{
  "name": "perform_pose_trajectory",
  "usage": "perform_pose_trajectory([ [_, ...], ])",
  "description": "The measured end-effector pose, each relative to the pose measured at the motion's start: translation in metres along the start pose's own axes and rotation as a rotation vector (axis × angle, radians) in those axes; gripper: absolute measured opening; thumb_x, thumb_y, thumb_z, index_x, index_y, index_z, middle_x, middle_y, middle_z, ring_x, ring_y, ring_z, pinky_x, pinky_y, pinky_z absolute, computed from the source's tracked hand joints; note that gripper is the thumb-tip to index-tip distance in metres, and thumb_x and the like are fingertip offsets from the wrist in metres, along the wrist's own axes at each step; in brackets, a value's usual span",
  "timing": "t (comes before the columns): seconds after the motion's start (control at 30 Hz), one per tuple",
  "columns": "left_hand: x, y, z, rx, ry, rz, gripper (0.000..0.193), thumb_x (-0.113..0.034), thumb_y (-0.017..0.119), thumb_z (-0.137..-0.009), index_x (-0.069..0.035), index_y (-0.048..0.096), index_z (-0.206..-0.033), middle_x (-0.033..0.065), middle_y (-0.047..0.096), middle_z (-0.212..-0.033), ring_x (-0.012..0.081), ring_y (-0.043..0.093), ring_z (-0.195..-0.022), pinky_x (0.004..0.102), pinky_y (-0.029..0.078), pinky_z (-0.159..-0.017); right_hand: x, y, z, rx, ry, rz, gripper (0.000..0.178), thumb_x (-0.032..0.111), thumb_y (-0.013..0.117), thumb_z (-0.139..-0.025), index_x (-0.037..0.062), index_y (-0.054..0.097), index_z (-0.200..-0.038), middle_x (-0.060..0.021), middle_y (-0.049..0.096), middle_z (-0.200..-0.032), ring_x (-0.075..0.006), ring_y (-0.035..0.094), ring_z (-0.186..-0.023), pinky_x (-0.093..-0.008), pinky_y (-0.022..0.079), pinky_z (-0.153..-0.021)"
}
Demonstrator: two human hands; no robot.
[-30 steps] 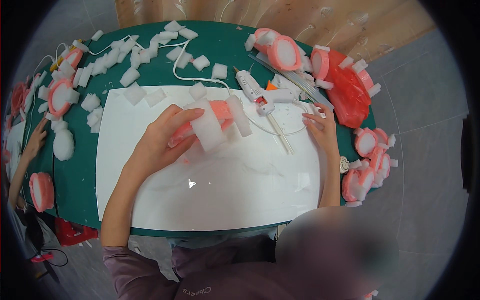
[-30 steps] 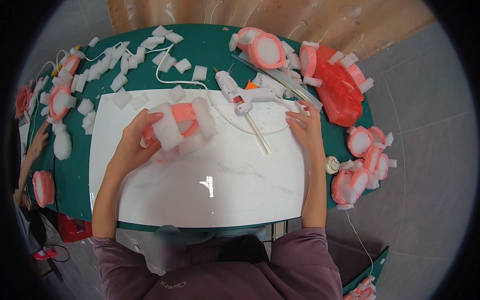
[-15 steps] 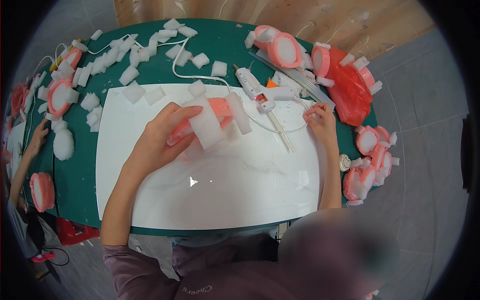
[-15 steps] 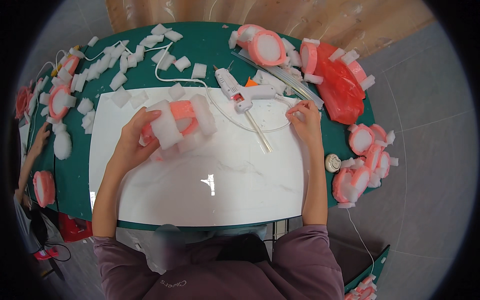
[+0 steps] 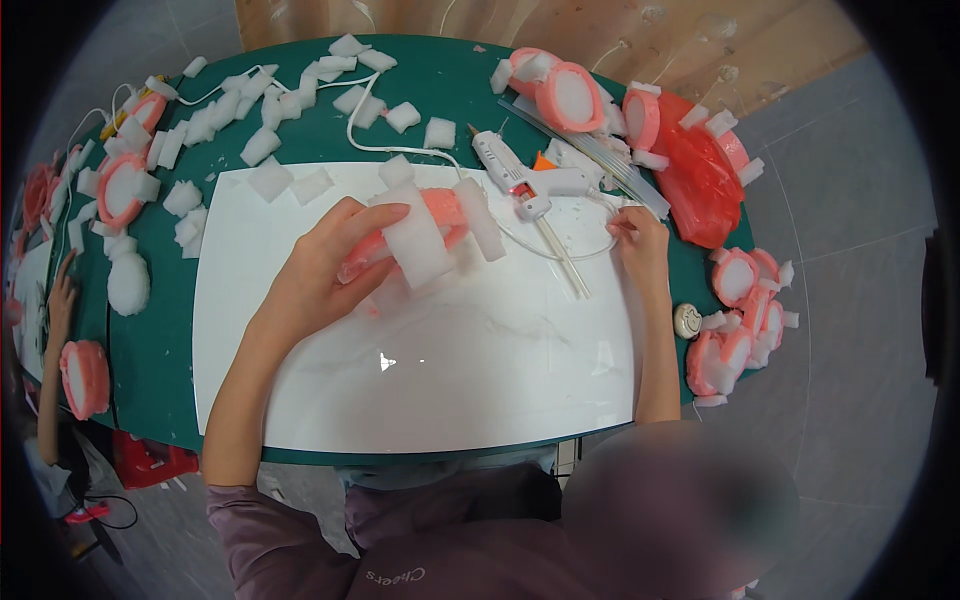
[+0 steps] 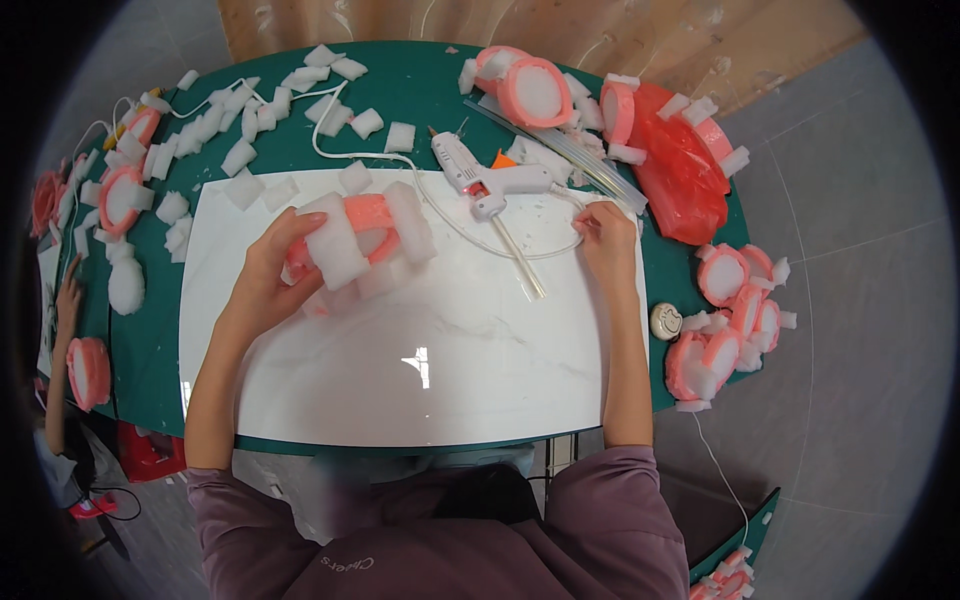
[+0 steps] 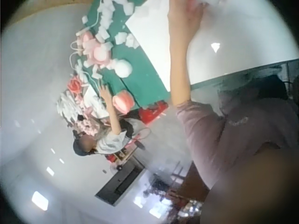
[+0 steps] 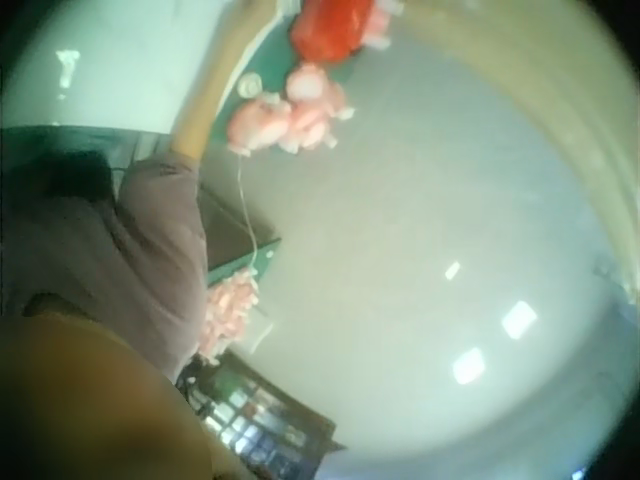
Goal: Assembling pink and white plastic/foam components using a hot glue gun.
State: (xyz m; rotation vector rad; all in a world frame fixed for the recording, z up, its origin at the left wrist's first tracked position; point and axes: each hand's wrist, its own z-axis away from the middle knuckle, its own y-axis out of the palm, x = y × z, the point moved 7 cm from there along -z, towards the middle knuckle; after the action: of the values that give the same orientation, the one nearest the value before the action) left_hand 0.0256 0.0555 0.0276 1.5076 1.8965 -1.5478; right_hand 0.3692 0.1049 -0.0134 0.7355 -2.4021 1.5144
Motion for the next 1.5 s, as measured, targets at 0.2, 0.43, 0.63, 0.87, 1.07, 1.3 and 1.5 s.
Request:
perform_pose_trajectory([
  [0.2, 0.001, 0.003, 0.0, 0.032, -0.006, 0.007, 0.047, 0.0, 0.062, -0.069, -0.013, 0.049, -0.112, 0.0097, 0.051, -0.089, 0.0252, 0.055, -0.077, 0.0295, 0.046, -0.064, -0.014, 0.004, -0.006, 0.135, 0.225, 0.023, 0.027, 0.001, 0.07, -0.06, -0.0007, 0.051, -0.08, -0.0114, 0.055, -0.079, -0.0258, 0.055, -0.068, -0.0311, 0.045, -0.062],
  [0.43, 0.0, 0.001, -0.001, -0.004, 0.031, -0.014, 0.047, 0.0, 0.062, -0.068, -0.013, 0.049, -0.111, 0.0098, 0.052, -0.089, 0.0255, 0.055, -0.077, 0.0294, 0.046, -0.065, -0.009, 0.005, -0.006, -0.041, 0.091, 0.096, 0.037, 0.002, 0.068, -0.061, -0.001, 0.056, -0.095, -0.0186, 0.058, -0.088, -0.0322, 0.057, -0.075, -0.0362, 0.044, -0.065],
  [0.63, -0.003, 0.002, 0.0, -0.019, 0.068, -0.057, 0.046, 0.0, 0.062, -0.069, -0.013, 0.05, -0.111, 0.0099, 0.052, -0.089, 0.0254, 0.055, -0.078, 0.0293, 0.046, -0.065, -0.004, 0.008, -0.006, -0.018, 0.129, 0.119, 0.026, 0.001, 0.066, -0.063, -0.0014, 0.06, -0.088, -0.0199, 0.059, -0.081, -0.0331, 0.057, -0.072, -0.0354, 0.044, -0.064],
  [0.87, -0.002, 0.004, 0.0, 0.043, 0.014, -0.015, 0.046, 0.0, 0.061, -0.069, -0.013, 0.05, -0.111, 0.0096, 0.052, -0.089, 0.0248, 0.055, -0.078, 0.0292, 0.045, -0.066, -0.008, 0.005, -0.005, 0.018, 0.119, 0.076, 0.03, 0.005, 0.068, -0.064, -0.0003, 0.06, -0.092, -0.0193, 0.06, -0.083, -0.0309, 0.059, -0.074, -0.0319, 0.045, -0.065],
  [1.07, -0.003, 0.002, 0.001, 0.007, 0.05, -0.068, 0.045, 0.001, 0.061, -0.069, -0.012, 0.05, -0.111, 0.0096, 0.052, -0.089, 0.0247, 0.055, -0.077, 0.0289, 0.045, -0.066, -0.014, -0.004, -0.008, 0.146, 0.132, 0.031, 0.033, 0.01, 0.071, -0.062, -0.0031, 0.061, -0.09, -0.0195, 0.061, -0.081, -0.028, 0.061, -0.071, -0.0292, 0.046, -0.068],
  [1.3, -0.001, 0.003, 0.0, -0.005, 0.05, 0.008, 0.048, 0.004, 0.06, -0.066, -0.012, 0.05, -0.11, 0.0095, 0.051, -0.089, 0.0246, 0.054, -0.078, 0.029, 0.046, -0.063, -0.003, -0.001, -0.01, 0.159, 0.155, 0.135, 0.026, 0.011, 0.065, -0.063, -0.0039, 0.061, -0.084, -0.0201, 0.06, -0.073, -0.0305, 0.06, -0.068, -0.0313, 0.046, -0.065],
  [1.5, -0.002, 0.003, 0.0, -0.026, 0.13, 0.001, 0.052, 0.006, 0.061, -0.065, -0.012, 0.047, -0.112, 0.0098, 0.051, -0.088, 0.0246, 0.054, -0.078, 0.0292, 0.046, -0.064, 0.01, 0.012, -0.008, 0.116, 0.188, 0.292, 0.024, 0.006, 0.057, -0.063, -0.0017, 0.06, -0.085, -0.021, 0.059, -0.073, -0.0366, 0.055, -0.063, -0.0385, 0.045, -0.063],
])
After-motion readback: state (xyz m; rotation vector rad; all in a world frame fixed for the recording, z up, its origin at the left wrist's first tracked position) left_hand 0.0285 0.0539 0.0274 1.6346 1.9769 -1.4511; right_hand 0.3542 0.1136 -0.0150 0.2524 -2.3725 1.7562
